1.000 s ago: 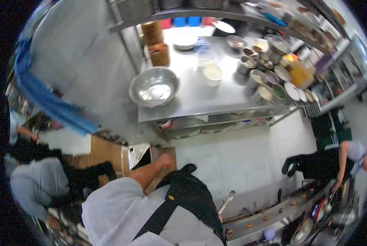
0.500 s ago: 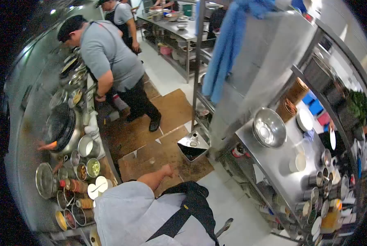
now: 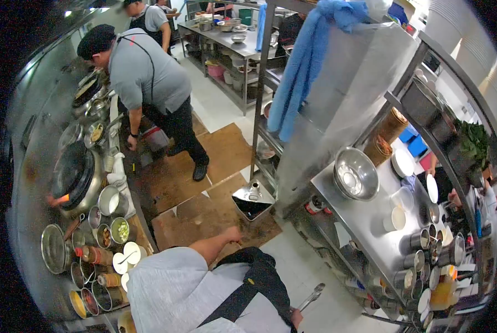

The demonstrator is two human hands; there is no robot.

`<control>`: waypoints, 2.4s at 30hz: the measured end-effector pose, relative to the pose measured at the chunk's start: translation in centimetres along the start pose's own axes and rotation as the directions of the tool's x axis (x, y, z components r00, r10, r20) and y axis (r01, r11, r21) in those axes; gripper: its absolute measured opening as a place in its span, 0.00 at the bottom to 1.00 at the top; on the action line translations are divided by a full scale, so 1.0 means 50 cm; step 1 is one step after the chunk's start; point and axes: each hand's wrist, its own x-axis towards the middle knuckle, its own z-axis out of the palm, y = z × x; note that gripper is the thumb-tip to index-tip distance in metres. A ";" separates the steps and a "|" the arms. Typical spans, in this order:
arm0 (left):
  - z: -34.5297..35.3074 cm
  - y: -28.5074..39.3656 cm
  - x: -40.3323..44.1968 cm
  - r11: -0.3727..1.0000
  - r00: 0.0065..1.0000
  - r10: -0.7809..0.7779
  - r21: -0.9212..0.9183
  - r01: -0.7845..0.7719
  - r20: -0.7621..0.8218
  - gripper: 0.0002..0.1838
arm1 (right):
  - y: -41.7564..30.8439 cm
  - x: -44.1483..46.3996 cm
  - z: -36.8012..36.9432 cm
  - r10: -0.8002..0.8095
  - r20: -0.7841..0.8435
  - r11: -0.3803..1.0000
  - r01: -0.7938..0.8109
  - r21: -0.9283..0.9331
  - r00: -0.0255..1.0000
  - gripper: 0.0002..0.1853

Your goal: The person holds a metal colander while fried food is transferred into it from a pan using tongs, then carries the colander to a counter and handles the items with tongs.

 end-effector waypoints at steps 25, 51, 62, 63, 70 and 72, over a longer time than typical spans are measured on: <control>-0.442 0.311 -0.355 -0.650 0.476 0.380 -0.595 -0.473 -0.793 0.10 | -0.363 0.234 -0.222 0.285 0.097 0.896 -0.301 0.326 0.954 0.16; -0.630 0.507 -0.720 -0.923 -0.624 0.084 0.174 -0.342 -0.777 0.05 | -0.327 0.236 -0.224 0.395 0.131 0.853 -0.416 0.315 0.909 0.16; -0.001 0.252 0.124 0.538 0.515 0.701 -0.109 -0.836 -0.494 0.25 | -0.277 0.197 -0.238 0.473 0.126 0.814 -0.487 0.316 0.872 0.16; 0.072 0.158 0.135 0.552 0.695 0.687 -0.469 -0.690 -0.214 0.26 | -0.268 0.190 -0.238 0.486 0.123 0.803 -0.498 0.326 0.865 0.16; -0.057 0.113 -0.118 0.762 0.931 0.020 -0.609 0.222 0.365 0.21 | -0.137 0.011 -0.114 0.726 0.171 0.577 -0.725 0.376 0.666 0.17; -0.135 0.176 -0.115 0.667 0.888 0.198 -0.721 0.187 0.414 0.18 | -0.114 -0.050 -0.060 0.787 0.186 0.510 -0.790 0.341 0.588 0.17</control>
